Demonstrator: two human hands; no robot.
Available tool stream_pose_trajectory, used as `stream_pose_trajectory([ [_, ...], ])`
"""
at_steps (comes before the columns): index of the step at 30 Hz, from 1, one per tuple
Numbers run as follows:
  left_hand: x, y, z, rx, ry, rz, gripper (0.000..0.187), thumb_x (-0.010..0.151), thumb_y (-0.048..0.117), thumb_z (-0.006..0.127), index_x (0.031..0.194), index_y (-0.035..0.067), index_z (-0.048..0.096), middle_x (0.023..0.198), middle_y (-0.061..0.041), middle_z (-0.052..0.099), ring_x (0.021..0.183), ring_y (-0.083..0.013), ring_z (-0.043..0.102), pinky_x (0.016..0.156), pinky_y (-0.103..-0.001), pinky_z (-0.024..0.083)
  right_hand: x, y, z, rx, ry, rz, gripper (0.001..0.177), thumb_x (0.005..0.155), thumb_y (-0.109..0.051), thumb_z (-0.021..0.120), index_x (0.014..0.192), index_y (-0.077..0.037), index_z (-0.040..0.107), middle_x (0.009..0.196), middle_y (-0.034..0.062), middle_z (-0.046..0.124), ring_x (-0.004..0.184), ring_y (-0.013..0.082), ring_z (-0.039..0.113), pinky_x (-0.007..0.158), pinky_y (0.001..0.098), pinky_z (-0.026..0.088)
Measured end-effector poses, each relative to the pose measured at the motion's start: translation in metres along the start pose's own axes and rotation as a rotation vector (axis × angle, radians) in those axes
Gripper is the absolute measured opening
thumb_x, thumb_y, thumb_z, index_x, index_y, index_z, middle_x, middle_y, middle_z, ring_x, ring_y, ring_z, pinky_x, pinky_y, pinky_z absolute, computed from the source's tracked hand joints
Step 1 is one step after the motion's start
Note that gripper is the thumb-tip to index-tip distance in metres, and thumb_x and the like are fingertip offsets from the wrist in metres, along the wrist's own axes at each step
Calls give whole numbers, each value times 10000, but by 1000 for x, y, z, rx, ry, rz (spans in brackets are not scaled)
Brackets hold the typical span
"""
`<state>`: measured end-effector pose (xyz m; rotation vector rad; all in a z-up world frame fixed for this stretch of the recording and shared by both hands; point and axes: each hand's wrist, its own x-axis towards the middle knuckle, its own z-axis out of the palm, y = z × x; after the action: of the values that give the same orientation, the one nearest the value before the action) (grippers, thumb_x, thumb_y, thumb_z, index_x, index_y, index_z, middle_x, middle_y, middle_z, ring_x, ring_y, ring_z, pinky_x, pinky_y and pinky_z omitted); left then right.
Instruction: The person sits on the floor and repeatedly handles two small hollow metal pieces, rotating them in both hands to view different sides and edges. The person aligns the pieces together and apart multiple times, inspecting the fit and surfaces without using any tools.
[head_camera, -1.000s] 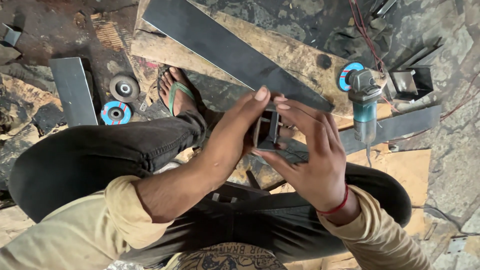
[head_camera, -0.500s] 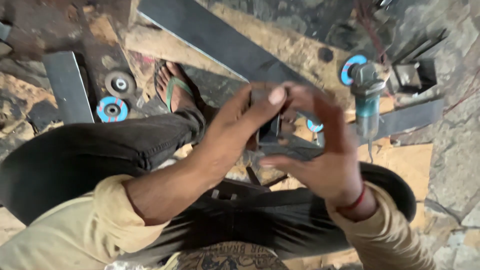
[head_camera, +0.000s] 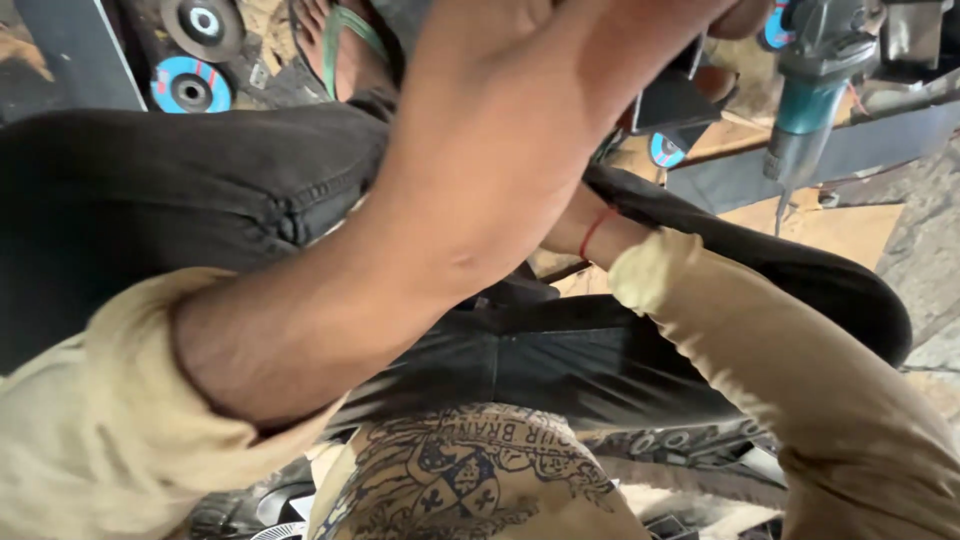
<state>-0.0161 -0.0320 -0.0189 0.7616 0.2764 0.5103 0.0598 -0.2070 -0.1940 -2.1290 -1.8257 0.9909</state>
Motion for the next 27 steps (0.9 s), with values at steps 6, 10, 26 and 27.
stream_pose_trajectory([
  [6,15,-5,12,193,11,217,469,1080,492,564,1296,85,476,1060,-18,662,801,-71,687,695,-230,594,54,0,-16,361,29,-140,181,944,-163,716,1091,-58,736,1128,171,703,1021,262,640,832,414,536],
  [10,-15,-39,28,218,-88,-82,441,1116,424,600,1101,-11,674,819,-95,680,617,-140,540,552,-263,464,94,-15,-28,472,44,-188,166,959,-156,703,1090,-56,722,1117,151,682,1014,244,634,838,409,547],
  [26,-2,-4,20,299,-88,-232,966,984,770,561,1322,-130,471,879,-172,704,752,-174,684,700,-320,576,96,0,-97,900,159,13,109,1018,-130,652,1090,-49,663,1071,76,596,985,171,612,861,389,590],
  [27,0,-11,17,245,-144,-228,813,1035,668,559,1246,-116,526,884,-171,693,683,-181,618,623,-310,531,87,2,-103,926,184,36,106,1022,-128,649,1090,-48,659,1068,71,590,983,167,610,863,387,592],
])
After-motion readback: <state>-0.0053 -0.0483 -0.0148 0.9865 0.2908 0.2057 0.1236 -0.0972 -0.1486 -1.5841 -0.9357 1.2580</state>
